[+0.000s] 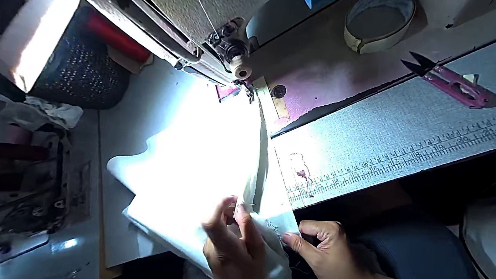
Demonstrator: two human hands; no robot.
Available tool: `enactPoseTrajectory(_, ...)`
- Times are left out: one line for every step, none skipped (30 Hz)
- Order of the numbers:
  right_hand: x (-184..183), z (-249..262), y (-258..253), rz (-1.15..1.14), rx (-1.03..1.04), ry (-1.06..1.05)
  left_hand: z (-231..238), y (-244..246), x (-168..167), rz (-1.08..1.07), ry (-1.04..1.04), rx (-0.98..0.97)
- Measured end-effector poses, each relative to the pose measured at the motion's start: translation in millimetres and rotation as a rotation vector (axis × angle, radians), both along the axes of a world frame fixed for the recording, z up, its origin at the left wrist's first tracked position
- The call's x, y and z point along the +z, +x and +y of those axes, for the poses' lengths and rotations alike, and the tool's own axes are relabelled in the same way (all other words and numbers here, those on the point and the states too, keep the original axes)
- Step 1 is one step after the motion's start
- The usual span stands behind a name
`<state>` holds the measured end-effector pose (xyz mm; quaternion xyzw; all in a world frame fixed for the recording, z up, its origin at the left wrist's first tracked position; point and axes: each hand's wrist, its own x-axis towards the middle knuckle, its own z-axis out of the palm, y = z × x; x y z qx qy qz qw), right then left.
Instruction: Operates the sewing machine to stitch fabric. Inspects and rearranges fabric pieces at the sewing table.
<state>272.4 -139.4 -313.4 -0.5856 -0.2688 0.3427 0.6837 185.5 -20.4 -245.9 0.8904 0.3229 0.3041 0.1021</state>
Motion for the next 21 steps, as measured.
enactPoseTrajectory(-1,0,0,-0.007,-0.004,0.000,-3,1,2,0.032,0.044,-0.004)
enactPoseTrajectory(-1,1,-1,-0.017,-0.008,-0.001,-5,2,4,0.091,0.082,0.011)
enactPoseTrajectory(-1,1,-1,-0.027,-0.008,-0.005,-7,4,4,0.137,0.107,0.037)
enactPoseTrajectory(-1,1,-1,-0.035,-0.002,-0.007,-8,7,3,0.167,0.132,0.069)
enactPoseTrajectory(-1,0,-1,-0.038,0.004,-0.009,-8,10,2,0.189,0.148,0.106)
enactPoseTrajectory(-1,0,-1,-0.040,0.005,-0.007,-7,13,2,0.207,0.163,0.151)
enactPoseTrajectory(-1,0,-1,-0.044,0.001,-0.004,-6,17,2,0.219,0.171,0.195)
enactPoseTrajectory(-1,0,-1,-0.047,-0.001,-0.004,-5,19,4,0.224,0.164,0.220)
enactPoseTrajectory(-2,1,-1,-0.051,-0.001,-0.006,-5,19,6,0.228,0.145,0.235)
enactPoseTrajectory(-2,1,0,-0.055,0.003,-0.009,-5,19,9,0.229,0.123,0.249)
enactPoseTrajectory(-1,1,0,-0.057,0.010,-0.016,-6,19,12,0.236,0.097,0.266)
enactPoseTrajectory(-1,1,1,-0.060,0.016,-0.024,-9,18,17,0.250,0.067,0.278)
enactPoseTrajectory(0,1,1,-0.060,0.017,-0.027,-13,16,23,0.273,0.037,0.289)
enactPoseTrajectory(0,1,1,-0.058,0.018,-0.026,-16,13,29,0.305,0.019,0.304)
enactPoseTrajectory(0,1,2,-0.054,0.022,-0.027,-19,9,34,0.348,0.018,0.320)
enactPoseTrajectory(0,1,3,-0.053,0.024,-0.028,-22,6,40,0.395,0.016,0.332)
enactPoseTrajectory(0,1,3,-0.052,0.026,-0.029,-24,1,45,0.439,0.008,0.339)
enactPoseTrajectory(1,1,2,-0.050,0.029,-0.032,-25,-4,49,0.475,-0.002,0.337)
enactPoseTrajectory(1,1,3,-0.049,0.031,-0.034,-25,-9,54,0.491,-0.042,0.325)
enactPoseTrajectory(1,2,3,-0.048,0.035,-0.036,-21,-15,60,0.473,-0.109,0.309)
enactPoseTrajectory(2,2,4,-0.042,0.044,-0.045,-15,-21,63,0.429,-0.171,0.298)
